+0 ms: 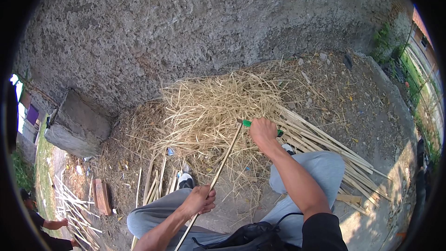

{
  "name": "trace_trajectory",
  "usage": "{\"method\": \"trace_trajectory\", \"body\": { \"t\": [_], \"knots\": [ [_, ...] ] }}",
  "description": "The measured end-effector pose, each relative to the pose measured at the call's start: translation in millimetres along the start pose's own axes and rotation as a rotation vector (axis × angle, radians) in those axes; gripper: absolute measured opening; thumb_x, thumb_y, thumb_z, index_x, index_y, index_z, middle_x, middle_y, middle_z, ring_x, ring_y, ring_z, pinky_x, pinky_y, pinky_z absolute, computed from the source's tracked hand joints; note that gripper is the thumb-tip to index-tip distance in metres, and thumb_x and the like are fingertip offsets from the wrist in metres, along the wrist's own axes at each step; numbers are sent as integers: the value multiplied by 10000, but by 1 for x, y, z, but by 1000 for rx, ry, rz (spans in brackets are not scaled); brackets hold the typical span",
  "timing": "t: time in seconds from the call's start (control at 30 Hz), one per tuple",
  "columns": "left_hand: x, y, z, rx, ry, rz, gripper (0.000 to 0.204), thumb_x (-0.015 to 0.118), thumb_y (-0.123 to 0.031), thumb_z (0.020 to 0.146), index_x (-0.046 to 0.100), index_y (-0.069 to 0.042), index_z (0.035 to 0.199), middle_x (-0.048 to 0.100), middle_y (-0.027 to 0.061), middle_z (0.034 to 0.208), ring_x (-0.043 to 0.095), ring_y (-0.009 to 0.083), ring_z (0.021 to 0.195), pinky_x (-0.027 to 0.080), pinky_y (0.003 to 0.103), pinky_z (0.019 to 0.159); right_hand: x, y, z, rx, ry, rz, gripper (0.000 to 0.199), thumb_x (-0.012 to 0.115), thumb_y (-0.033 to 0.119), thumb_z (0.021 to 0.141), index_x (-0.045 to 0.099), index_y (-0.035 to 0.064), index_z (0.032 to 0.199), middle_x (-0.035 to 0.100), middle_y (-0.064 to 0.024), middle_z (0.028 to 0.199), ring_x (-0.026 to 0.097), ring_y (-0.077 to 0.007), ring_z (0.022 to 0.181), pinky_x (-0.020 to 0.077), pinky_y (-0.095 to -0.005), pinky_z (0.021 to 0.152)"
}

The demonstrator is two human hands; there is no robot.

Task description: The person scrapes and whittles bamboo strips using a utility knife while holding them over a pile of shavings.

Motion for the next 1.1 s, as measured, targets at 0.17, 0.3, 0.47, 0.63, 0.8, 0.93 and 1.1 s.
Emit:
{"method": "trace_trajectory", "body": {
  "t": [0.17,0.3,0.47,0.63,0.8,0.93,1.1],
  "knots": [
    [2,5,3,-26,-4,36,378,311,-340,1041,377,-100,755,301,-30,528,257,87,389,225,273,340,21,-19,15,130,100,17,220,522,71,866,711,-16,937,685,-230,982,662,-382,957,505,-458,842],
    [-4,2,-4,25,0,118,374,303,-328,1042,381,-103,754,303,-31,510,255,90,384,219,275,339,32,-45,21,259,153,26,221,546,102,871,706,10,993,671,-221,1065,635,-363,1050,492,-439,892],
    [-21,0,12,81,-91,19,372,327,-346,1040,420,-87,789,311,-26,515,297,90,378,239,266,338,4,6,5,186,305,258,256,596,123,831,685,-72,971,687,-262,956,683,-354,958,529,-442,804],
    [-15,-18,19,131,-31,-79,396,308,-424,1047,423,-96,857,311,-33,500,282,81,370,229,246,332,36,12,-4,328,719,914,241,641,206,876,516,52,738,474,-31,531,453,-147,413,330,-306,391],
    [-11,-18,21,216,10,142,373,300,-423,1059,429,-95,936,398,-6,549,314,73,383,245,242,340,26,33,-20,388,1105,1301,337,584,179,945,393,151,669,323,69,503,262,-51,397,193,-243,372],
    [-11,-25,20,194,-57,139,333,331,-379,1062,468,-79,1019,494,26,673,355,77,393,298,239,344,1,37,-24,385,1212,1452,356,591,194,947,391,158,655,316,78,495,264,-48,388,189,-233,375],
    [-15,-27,23,193,-53,39,399,302,-406,1060,506,-63,1065,484,20,699,386,76,407,380,243,381,-8,33,-34,313,838,1391,323,593,227,910,418,144,651,384,59,508,327,-59,386,220,-261,367]
  ]
}}
Point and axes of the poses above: each hand's wrist, its own z-axis towards the middle knuckle, its own x-axis out of the palm, y = z × x, the point moved 1 cm from there along z, towards the middle knuckle
